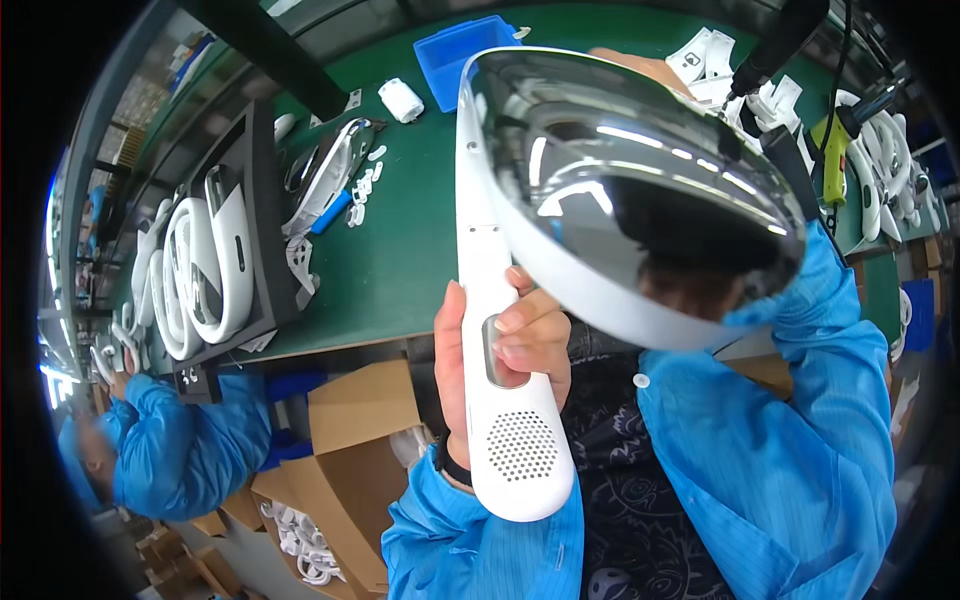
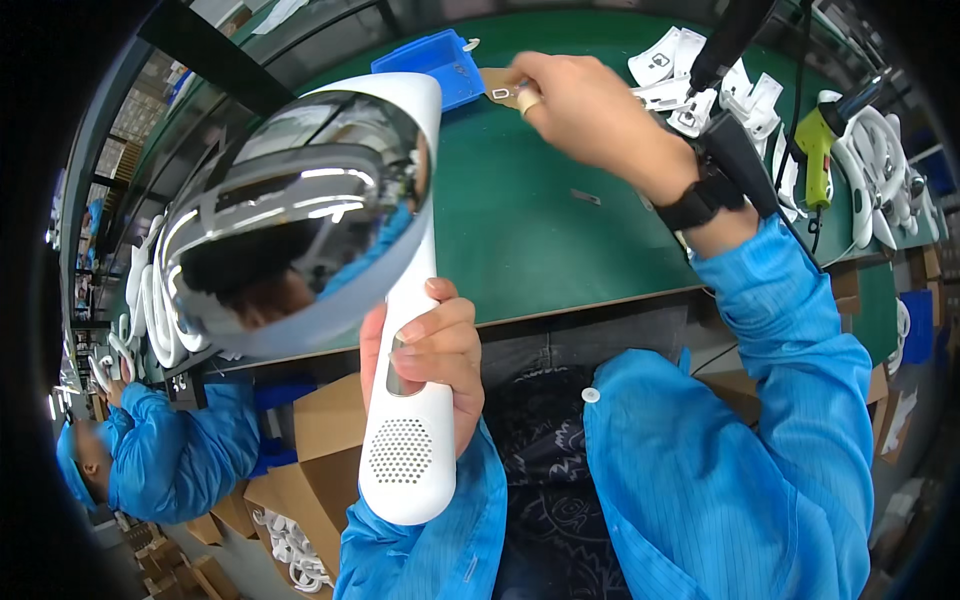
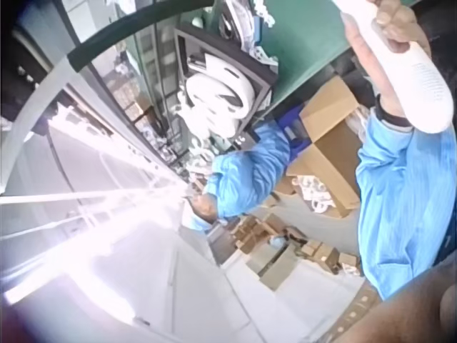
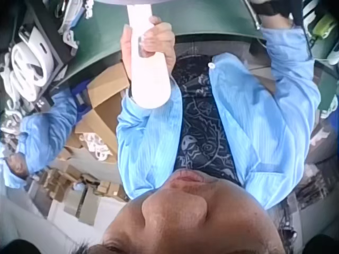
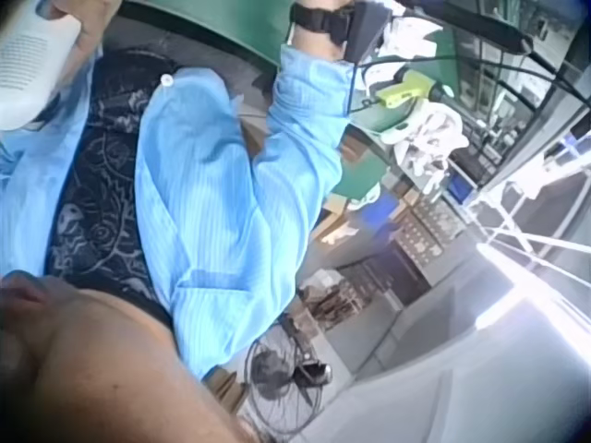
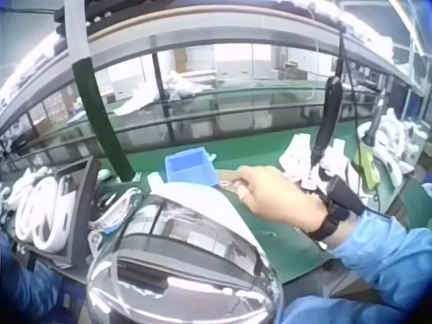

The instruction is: Assemble the white plastic housing and internal components of a neck-worn electronic device using an electric screwdriver.

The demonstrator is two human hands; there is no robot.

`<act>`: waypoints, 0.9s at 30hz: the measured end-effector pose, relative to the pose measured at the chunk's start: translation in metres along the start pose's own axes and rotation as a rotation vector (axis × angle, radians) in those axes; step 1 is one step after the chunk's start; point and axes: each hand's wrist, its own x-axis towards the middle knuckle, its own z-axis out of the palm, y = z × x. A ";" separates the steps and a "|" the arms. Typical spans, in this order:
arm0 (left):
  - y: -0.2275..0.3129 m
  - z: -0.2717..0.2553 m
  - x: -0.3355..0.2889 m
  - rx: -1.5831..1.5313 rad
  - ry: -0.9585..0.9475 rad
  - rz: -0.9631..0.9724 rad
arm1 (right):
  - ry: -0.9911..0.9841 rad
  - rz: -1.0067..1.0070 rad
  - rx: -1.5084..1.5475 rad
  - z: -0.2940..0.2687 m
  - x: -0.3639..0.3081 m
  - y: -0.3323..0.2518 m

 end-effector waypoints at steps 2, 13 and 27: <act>-0.001 0.000 0.001 0.005 0.020 0.007 | 0.321 -0.437 0.479 0.011 -0.017 -0.004; -0.026 -0.001 0.002 0.013 0.108 -0.027 | 0.223 -0.496 0.926 0.005 -0.050 -0.052; -0.016 -0.017 0.007 0.655 0.086 -0.113 | 0.163 -0.439 1.025 0.016 -0.041 -0.037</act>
